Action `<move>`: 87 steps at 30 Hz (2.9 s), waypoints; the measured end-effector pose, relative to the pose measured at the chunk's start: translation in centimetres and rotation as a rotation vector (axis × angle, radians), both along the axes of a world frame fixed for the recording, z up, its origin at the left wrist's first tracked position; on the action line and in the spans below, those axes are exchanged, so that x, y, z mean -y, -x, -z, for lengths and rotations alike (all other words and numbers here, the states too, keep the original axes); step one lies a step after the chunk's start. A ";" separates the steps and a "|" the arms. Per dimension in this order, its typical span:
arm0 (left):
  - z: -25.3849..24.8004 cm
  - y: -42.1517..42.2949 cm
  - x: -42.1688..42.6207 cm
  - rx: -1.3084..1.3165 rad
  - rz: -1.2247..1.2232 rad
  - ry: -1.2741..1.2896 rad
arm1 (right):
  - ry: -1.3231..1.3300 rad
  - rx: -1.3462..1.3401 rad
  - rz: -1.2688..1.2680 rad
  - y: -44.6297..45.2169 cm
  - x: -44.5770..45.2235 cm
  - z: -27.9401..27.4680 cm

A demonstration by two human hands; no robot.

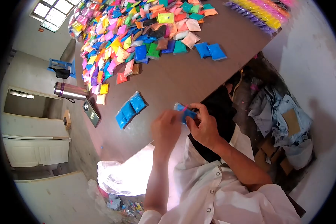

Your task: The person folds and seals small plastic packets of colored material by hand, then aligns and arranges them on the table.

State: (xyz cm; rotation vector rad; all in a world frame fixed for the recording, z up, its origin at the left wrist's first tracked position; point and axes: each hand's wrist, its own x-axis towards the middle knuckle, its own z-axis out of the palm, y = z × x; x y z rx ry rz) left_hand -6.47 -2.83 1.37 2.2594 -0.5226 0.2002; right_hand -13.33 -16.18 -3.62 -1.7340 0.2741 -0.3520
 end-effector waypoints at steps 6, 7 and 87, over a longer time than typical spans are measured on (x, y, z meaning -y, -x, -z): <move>1.0 -1.8 -1.2 0.004 -0.143 -0.082 | 0.080 0.134 -0.017 -0.4 0.5 -0.1; 0.3 -1.5 -1.3 -0.017 -0.154 -0.038 | 0.120 0.196 -0.014 -0.4 0.5 0.0; 1.7 2.6 -9.1 0.090 -0.384 0.009 | 0.644 0.346 -0.144 -1.8 1.7 -1.1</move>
